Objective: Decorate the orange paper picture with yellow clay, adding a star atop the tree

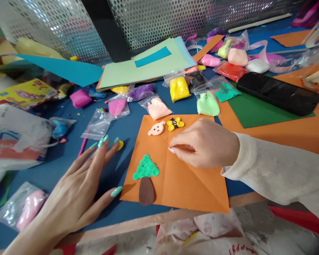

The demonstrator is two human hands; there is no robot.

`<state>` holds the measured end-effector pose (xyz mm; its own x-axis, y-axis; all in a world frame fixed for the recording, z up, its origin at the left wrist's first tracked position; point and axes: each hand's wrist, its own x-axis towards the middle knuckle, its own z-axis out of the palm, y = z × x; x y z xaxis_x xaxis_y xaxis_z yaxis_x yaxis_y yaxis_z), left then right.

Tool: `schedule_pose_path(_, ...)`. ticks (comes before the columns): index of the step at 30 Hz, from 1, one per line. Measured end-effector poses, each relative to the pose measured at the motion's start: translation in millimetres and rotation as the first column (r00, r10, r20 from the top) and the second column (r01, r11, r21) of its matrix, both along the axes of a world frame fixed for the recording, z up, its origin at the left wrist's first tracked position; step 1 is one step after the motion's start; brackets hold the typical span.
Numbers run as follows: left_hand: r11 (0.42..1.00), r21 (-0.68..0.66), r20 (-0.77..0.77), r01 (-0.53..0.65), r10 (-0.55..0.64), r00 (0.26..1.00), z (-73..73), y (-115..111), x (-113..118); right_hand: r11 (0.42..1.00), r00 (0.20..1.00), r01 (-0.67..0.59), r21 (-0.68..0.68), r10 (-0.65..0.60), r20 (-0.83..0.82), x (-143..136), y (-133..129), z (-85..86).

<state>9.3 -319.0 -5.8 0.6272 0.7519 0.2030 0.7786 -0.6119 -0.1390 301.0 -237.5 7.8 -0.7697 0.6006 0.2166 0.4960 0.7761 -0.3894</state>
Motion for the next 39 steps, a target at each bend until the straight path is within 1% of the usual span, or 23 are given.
schedule_pose_path(2, 1.000, -0.009, 0.055, 0.025, -0.024, 0.998, 1.3, 0.4, 1.9, 1.000, 1.000, -0.001, 0.009, 0.002, -0.008, 0.3, 0.1, -0.4)
schedule_pose_path(3, 0.999, -0.011, 0.059, 0.035, -0.034, 0.998, 1.9, 0.7, 2.5, 1.000, 1.000, -0.002, 0.013, 0.002, -0.011, 0.3, 0.1, -0.5)
schedule_pose_path(9, 0.996, -0.009, -0.008, 0.090, -0.090, 0.996, 1.0, 3.1, 0.2, 1.000, 1.000, 0.000, 0.003, 0.000, -0.005, -0.5, 0.1, -0.4)
schedule_pose_path(14, 0.996, -0.008, -0.036, 0.092, -0.092, 0.995, -0.3, 4.8, -0.6, 1.000, 1.000, 0.000, 0.003, 0.000, 0.001, -1.3, 0.1, -0.7)
schedule_pose_path(18, 0.994, -0.019, -0.014, 0.111, -0.111, 0.994, 1.2, 5.5, 2.2, 1.000, 1.000, 0.002, 0.005, -0.002, 0.010, -1.0, -0.3, -0.3)
schedule_pose_path(24, 0.997, -0.040, 0.042, 0.070, -0.068, 0.997, 1.1, 2.8, 1.6, 1.000, 1.000, 0.005, 0.001, -0.005, 0.021, -0.9, -0.3, 0.3)
schedule_pose_path(29, 0.994, -0.032, 0.024, 0.103, -0.102, 0.994, 0.3, 5.2, 1.1, 1.000, 1.000, 0.000, -0.007, 0.000, 0.030, -2.1, -0.3, 0.5)
schedule_pose_path(33, 0.995, -0.040, 0.033, 0.094, -0.092, 0.995, 0.5, 5.1, 3.2, 1.000, 1.000, 0.004, -0.005, -0.003, 0.028, -1.3, -0.3, 0.8)
schedule_pose_path(37, 0.999, -0.011, 0.072, 0.036, -0.035, 0.997, 1.3, 1.4, 3.8, 1.000, 1.000, 0.003, 0.010, -0.003, 0.018, -1.0, -0.2, -0.1)
schedule_pose_path(39, 0.999, 0.002, 0.046, 0.050, -0.050, 0.998, 2.0, 0.5, 3.8, 1.000, 1.000, 0.005, 0.014, -0.005, 0.010, -1.0, -0.1, -0.6)
